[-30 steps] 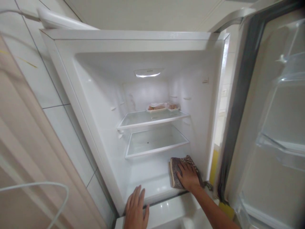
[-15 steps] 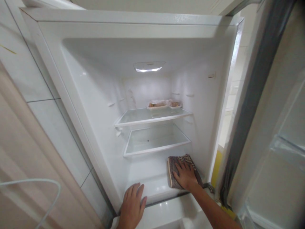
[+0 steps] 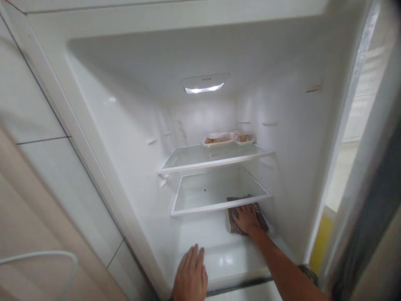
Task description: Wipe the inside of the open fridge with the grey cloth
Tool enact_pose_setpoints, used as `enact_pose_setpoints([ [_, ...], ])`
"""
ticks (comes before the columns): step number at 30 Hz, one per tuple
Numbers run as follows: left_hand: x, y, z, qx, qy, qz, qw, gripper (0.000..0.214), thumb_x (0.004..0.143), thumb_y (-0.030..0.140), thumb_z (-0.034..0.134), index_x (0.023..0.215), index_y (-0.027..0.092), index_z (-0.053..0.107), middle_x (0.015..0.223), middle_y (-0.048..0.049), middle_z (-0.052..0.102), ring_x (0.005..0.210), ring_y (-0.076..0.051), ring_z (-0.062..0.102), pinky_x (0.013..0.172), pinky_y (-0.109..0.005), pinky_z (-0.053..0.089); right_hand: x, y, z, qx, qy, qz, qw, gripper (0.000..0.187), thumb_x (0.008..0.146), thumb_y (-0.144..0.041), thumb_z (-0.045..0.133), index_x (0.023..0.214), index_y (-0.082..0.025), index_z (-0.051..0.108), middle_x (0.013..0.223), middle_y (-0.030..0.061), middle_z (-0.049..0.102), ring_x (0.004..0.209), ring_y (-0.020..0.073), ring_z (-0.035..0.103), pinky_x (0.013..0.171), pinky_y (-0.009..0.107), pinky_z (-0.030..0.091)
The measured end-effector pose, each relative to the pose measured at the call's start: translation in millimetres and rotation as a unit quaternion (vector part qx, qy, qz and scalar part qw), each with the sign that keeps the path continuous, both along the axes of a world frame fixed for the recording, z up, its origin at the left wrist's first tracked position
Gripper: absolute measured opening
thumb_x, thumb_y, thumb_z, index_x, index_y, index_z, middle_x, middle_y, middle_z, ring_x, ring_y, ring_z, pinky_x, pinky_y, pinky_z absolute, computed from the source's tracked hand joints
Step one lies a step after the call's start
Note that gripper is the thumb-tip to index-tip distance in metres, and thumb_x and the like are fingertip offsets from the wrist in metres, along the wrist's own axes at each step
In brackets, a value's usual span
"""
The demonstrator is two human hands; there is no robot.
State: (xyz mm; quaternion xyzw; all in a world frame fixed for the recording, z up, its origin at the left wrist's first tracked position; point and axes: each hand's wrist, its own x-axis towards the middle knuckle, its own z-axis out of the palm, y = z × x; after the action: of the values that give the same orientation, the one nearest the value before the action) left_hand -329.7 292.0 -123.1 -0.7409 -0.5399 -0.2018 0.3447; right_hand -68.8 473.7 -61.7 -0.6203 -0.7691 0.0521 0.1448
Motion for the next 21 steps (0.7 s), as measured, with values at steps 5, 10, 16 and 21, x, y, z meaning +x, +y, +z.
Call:
enact_pose_setpoints([
  [5, 0, -1, -1.3, -0.015, 0.007, 0.007, 1.000, 0.054, 0.086, 0.021, 0.050, 0.140, 0.021, 0.055, 0.138, -0.0083, 0.066, 0.123, -0.025, 0.064, 0.098, -0.040, 0.057, -87, -20, 7.4, -0.025, 0.037, 0.139, 0.989, 0.059, 0.092, -0.048, 0.041, 0.148, -0.029, 0.049, 0.153, 0.0093, 0.053, 0.141, 0.0338, 0.042, 0.120, 0.057, 0.016],
  [10, 8, -7, 6.6, -0.045, -0.025, 0.013, 0.999, 0.047, 0.085, 0.018, 0.047, 0.130, 0.018, 0.063, 0.122, -0.0124, 0.073, 0.112, -0.027, 0.068, 0.095, -0.045, 0.060, -158, -52, 13.3, -0.068, 0.076, 0.242, 0.965, 0.066, 0.088, -0.051, 0.045, 0.151, -0.030, 0.045, 0.165, 0.0043, 0.036, 0.153, 0.0337, 0.024, 0.123, 0.057, 0.007],
  [16, 7, -7, 10.7, -0.016, -0.010, 0.013, 1.000, 0.051, 0.082, 0.013, 0.048, 0.131, 0.020, 0.062, 0.125, -0.0102, 0.073, 0.113, -0.025, 0.068, 0.094, -0.042, 0.061, -139, -60, 15.9, -0.068, 0.087, 0.233, 0.966, 0.060, 0.090, -0.051, 0.043, 0.147, -0.032, 0.050, 0.164, 0.0005, 0.038, 0.154, 0.0276, 0.024, 0.124, 0.050, 0.012],
  [21, 5, -5, 11.8, -0.007, 0.003, 0.021, 1.000, 0.052, 0.083, 0.012, 0.048, 0.133, 0.020, 0.060, 0.132, -0.0076, 0.070, 0.117, -0.022, 0.067, 0.096, -0.039, 0.060, -96, -58, 7.9, -0.045, 0.068, 0.117, 0.990, 0.064, 0.095, -0.051, 0.035, 0.151, -0.021, 0.045, 0.165, 0.0110, 0.035, 0.152, 0.0323, 0.027, 0.122, 0.053, 0.017],
])
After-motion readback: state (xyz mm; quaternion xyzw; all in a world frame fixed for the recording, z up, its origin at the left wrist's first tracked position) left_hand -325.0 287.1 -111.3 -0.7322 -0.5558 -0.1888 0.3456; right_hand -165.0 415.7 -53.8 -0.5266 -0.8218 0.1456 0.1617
